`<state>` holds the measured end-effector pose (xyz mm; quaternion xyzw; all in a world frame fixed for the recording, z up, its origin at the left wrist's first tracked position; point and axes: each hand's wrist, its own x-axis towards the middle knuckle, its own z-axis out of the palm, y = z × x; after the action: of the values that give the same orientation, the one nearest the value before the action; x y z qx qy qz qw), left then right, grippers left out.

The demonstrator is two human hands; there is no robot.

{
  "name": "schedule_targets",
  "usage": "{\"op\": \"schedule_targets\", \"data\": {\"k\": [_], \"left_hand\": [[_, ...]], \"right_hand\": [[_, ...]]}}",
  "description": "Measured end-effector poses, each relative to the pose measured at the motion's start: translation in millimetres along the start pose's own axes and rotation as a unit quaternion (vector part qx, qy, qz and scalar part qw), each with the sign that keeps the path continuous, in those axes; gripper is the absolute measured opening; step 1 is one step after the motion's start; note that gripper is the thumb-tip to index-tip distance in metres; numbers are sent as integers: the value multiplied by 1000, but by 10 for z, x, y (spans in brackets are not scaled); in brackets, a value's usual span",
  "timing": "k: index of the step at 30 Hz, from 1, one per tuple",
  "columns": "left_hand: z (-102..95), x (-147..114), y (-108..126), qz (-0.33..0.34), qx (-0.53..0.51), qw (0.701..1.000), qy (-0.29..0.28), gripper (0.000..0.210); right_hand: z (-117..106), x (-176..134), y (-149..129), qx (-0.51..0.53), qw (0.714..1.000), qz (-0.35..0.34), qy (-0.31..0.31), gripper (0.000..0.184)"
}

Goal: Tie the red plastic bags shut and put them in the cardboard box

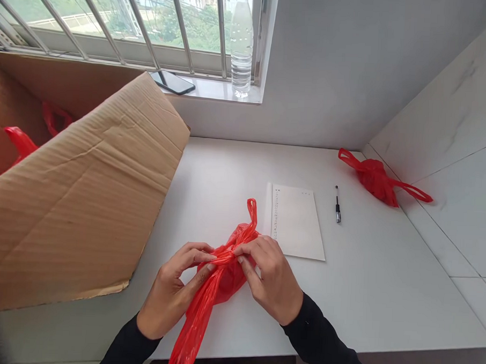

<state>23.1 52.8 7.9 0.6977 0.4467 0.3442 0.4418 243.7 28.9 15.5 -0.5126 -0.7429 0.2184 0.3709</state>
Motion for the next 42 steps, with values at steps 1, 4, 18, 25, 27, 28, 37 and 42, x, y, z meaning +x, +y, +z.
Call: {"op": "schedule_targets", "data": {"k": [1, 4, 18, 25, 27, 28, 37, 42], "left_hand": [[-1, 3, 15, 4, 5, 1000, 7, 12], [-8, 26, 53, 14, 21, 999, 33, 12], [101, 112, 200, 86, 116, 988, 47, 33], [114, 124, 152, 144, 129, 981, 12, 16], [91, 98, 145, 161, 111, 981, 11, 19], [81, 86, 144, 165, 103, 981, 11, 19], [95, 58, 163, 149, 132, 980, 16, 11], [-34, 6, 151, 93, 68, 991, 74, 10]], "right_hand": [[-40, 0, 2, -2, 1000, 14, 10, 17], [-141, -16, 22, -16, 997, 62, 41, 11], [-110, -82, -106, 51, 993, 101, 35, 10], [-9, -49, -75, -42, 999, 22, 23, 30], [9, -47, -40, -68, 998, -9, 12, 25], [14, -48, -28, -69, 997, -13, 10, 21], [-102, -27, -113, -38, 999, 24, 2, 8], [-264, -44, -83, 30, 989, 131, 68, 9]]}}
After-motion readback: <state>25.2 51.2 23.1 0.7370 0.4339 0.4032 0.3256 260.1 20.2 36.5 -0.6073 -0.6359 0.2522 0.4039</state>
